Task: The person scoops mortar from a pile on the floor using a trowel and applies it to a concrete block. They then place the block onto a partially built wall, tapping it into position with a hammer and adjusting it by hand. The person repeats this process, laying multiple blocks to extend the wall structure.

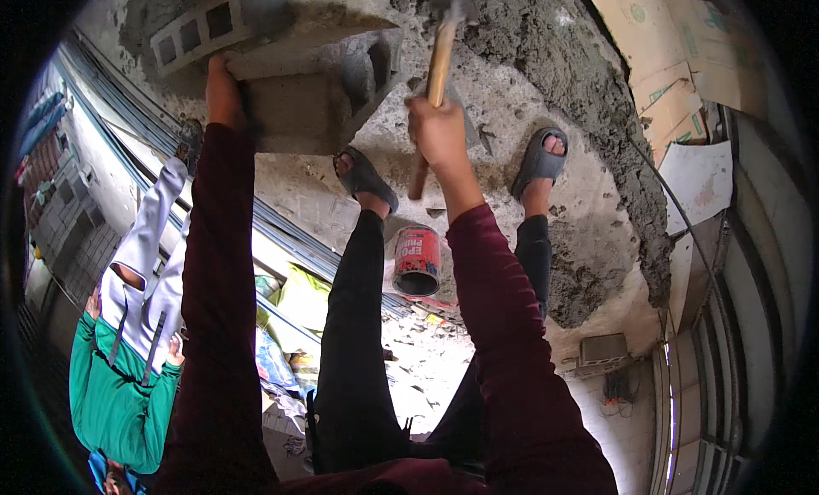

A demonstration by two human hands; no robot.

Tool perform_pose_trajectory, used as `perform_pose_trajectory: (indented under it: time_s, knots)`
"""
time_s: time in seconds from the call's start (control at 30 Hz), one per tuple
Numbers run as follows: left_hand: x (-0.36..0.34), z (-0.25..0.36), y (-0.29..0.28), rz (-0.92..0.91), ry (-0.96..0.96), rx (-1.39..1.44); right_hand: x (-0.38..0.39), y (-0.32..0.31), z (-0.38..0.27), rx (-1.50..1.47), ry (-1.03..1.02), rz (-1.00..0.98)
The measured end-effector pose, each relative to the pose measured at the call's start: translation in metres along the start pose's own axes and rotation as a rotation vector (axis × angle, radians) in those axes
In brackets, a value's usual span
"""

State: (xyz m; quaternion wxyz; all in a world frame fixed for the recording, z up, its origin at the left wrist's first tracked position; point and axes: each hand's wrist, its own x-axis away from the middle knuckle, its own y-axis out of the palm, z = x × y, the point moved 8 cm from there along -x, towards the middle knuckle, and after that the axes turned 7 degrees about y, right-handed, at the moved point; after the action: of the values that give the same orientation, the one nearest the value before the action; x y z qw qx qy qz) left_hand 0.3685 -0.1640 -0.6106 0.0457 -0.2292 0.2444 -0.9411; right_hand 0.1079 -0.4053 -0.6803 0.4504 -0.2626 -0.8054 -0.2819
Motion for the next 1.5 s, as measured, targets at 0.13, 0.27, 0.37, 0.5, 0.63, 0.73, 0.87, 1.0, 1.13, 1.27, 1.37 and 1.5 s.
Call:
perform_pose_trajectory:
  time_s: [0.13,0.27,0.37,0.5,0.63,0.73,0.87,1.0,1.13,1.27,1.37,1.5]
  knots:
    - [-0.010,0.002,0.007,-0.074,0.139,-0.033,-0.040,0.001,0.034,0.017,-0.044,0.123]
    - [-0.001,0.001,0.000,-0.061,-0.014,-0.036,-0.051,0.001,0.107,0.661,0.426,-0.010]
    - [0.003,0.004,0.018,-0.112,0.049,-0.028,-0.041,-0.053,0.184,0.966,0.195,0.038]
    - [0.016,0.013,-0.002,-0.010,-0.019,-0.183,0.014,-0.052,0.211,1.064,0.463,0.133]
    - [0.007,-0.001,0.007,-0.038,0.181,-0.312,0.016,-0.056,0.199,1.202,0.087,0.095]
    - [0.056,0.015,0.025,-0.109,0.391,-0.659,0.025,-0.078,0.178,0.992,-0.187,0.336]
    - [0.132,0.032,0.044,-0.151,0.743,-0.954,0.084,-0.052,0.091,0.130,-0.041,0.210]
    - [0.201,0.056,0.088,-0.232,0.377,-0.416,0.115,-0.052,0.048,-0.341,-0.062,0.147]
    - [0.260,0.059,0.143,-0.293,0.598,-0.352,0.097,-0.094,0.028,-0.308,-0.186,0.328]
    - [0.305,0.018,0.188,-0.487,0.508,-0.521,0.052,-0.189,0.099,-0.190,-0.070,0.359]
    - [0.326,-0.020,0.197,-0.659,0.502,-0.641,0.069,-0.177,0.111,-0.359,0.133,0.366]
    - [0.326,-0.024,0.192,-0.807,0.494,-0.552,0.089,-0.153,0.104,-0.450,0.040,0.376]
